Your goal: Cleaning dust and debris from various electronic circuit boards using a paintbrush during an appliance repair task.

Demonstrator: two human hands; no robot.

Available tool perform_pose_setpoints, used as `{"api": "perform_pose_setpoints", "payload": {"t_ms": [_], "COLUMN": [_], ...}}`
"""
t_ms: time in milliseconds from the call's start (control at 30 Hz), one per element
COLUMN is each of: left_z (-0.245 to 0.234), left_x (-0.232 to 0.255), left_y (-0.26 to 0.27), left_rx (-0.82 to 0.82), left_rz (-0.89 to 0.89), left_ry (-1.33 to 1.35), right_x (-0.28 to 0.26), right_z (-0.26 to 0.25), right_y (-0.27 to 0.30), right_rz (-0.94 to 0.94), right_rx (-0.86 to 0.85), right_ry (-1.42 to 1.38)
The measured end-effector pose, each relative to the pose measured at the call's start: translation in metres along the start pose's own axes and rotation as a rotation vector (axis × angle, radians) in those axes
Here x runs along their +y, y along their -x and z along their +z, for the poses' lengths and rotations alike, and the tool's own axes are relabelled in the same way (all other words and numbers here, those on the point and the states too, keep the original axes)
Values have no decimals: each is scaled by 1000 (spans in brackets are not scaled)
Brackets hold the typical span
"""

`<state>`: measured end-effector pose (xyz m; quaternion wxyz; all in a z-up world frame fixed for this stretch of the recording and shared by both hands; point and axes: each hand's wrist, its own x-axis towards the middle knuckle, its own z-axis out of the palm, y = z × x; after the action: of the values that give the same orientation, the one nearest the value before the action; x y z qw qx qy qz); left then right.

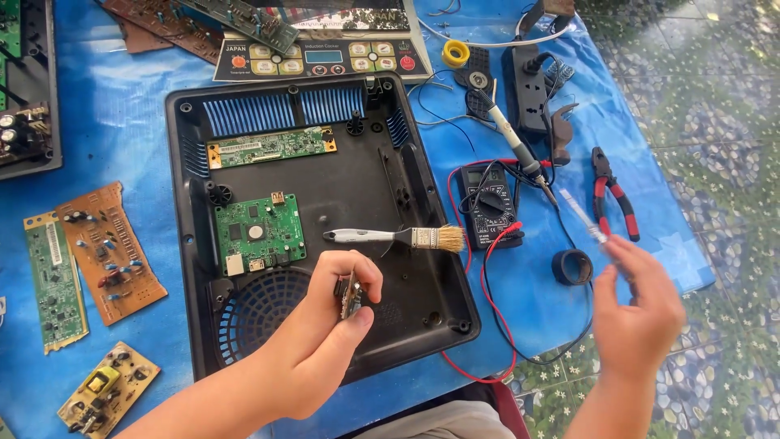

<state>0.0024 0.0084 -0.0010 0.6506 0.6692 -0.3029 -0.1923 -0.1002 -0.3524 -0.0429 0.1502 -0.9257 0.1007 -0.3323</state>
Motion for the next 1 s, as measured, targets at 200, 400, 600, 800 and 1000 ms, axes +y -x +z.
{"api": "perform_pose_setpoints", "payload": {"t_ms": [200, 400, 600, 800, 1000], "left_z": [-1, -1, -1, -1, -1], "left_x": [1, 1, 1, 1, 0], "left_y": [-1, 0, 0, 0, 0], "left_rx": [-7, -26, -11, -13, -11], "left_rz": [-10, -69, -90, -82, -42], "left_ry": [-1, 16, 17, 0, 18], "right_x": [25, 33, 44, 46, 42], "right_z": [10, 20, 27, 30, 30], "right_y": [-5, -5, -4, -3, -2], "right_rz": [194, 350, 359, 415, 423], "right_rx": [26, -62, -83, -106, -99], "right_ry": [-7, -37, -20, -44, -8]}}
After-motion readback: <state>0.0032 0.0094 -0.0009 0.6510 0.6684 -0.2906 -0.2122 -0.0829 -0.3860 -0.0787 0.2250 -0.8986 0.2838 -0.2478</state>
